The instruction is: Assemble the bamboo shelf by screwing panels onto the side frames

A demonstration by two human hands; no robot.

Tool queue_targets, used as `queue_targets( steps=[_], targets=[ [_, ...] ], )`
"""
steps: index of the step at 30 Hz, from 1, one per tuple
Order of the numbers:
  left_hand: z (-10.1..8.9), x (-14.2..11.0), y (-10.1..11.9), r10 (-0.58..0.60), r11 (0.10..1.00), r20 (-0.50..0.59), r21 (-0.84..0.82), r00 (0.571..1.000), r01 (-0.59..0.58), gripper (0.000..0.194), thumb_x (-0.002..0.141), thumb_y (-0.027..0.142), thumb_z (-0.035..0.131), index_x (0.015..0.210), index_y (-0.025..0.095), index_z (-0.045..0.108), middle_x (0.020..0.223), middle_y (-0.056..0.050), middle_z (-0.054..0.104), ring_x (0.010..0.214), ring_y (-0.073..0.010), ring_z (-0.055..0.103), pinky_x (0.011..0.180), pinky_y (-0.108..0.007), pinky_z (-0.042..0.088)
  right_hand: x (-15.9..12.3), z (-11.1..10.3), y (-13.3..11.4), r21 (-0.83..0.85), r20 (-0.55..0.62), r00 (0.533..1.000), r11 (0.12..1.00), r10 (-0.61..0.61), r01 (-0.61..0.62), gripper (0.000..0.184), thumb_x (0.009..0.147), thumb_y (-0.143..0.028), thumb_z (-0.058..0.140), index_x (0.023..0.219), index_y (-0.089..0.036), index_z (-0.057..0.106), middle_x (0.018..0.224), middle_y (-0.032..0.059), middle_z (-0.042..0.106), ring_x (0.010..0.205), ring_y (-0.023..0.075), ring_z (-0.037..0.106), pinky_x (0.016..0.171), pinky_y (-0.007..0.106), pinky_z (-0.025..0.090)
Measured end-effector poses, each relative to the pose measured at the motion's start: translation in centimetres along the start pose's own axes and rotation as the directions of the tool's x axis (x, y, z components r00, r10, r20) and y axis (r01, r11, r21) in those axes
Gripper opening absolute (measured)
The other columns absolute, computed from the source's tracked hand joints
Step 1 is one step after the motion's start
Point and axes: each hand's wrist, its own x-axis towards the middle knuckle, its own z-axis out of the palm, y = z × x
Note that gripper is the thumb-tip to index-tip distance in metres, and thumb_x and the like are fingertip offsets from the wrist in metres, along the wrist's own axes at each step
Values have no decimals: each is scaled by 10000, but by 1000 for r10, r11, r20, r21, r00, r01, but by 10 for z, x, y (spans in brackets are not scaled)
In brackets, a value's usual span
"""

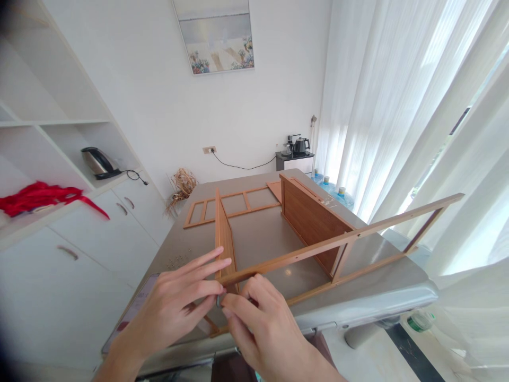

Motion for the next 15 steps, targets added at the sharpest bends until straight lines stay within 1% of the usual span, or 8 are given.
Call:
queue_targets(
  steps=[4, 6, 9, 12, 15],
  targets=[
    [0, 0, 0, -6, 1000, 8, -3, 1000, 6, 170, 955, 90, 612, 1005, 252, 630, 1413, 21, 654, 1442, -211, 496, 994, -308, 585, 4, -3, -4, -35, 13, 1000, 999, 8, -8, 178, 1008, -95, 505, 1065, -196, 640, 841, 28, 532, 776, 164, 492, 674, 274, 425],
    [0, 0, 0, -4, 1000, 3, -3, 1000, 4, 181, 953, 84, 608, 1009, 254, 631, 1415, 20, 653, 1445, -215, 492, 979, -306, 590, 5, -2, -6, -23, 15, 999, 999, 29, -29, 172, 1004, -92, 505, 1034, -198, 637, 842, 29, 548, 790, 169, 499, 688, 279, 428],
    [1, -1, -1, -11, 1000, 1, -4, 1000, 11, 195, 953, 78, 603, 1030, 256, 630, 1415, 15, 652, 1447, -214, 489, 976, -307, 591, 3, 3, -4, 29, 11, 998, 998, 55, -56, 168, 1006, -99, 497, 1014, -211, 622, 826, 18, 576, 796, 173, 509, 703, 282, 430],
    [1, -1, -1, -12, 1000, 0, -11, 1000, 12, 183, 958, 91, 611, 1038, 255, 624, 1412, 10, 655, 1445, -214, 492, 990, -311, 588, -1, 10, -1, 84, -3, 997, 993, 82, -82, 168, 1021, -123, 472, 1046, -228, 600, 831, 4, 607, 782, 164, 527, 706, 273, 435],
    [0, -1, 0, -11, 1000, 1, -18, 1000, 11, 158, 961, 106, 617, 1017, 255, 619, 1404, 12, 662, 1439, -215, 500, 992, -314, 588, -5, 17, 1, 195, 11, 985, 966, 171, -170, 131, 1042, -178, 457, 1045, -239, 574, 874, -7, 641, 784, 137, 580, 718, 245, 461]
  ],
)
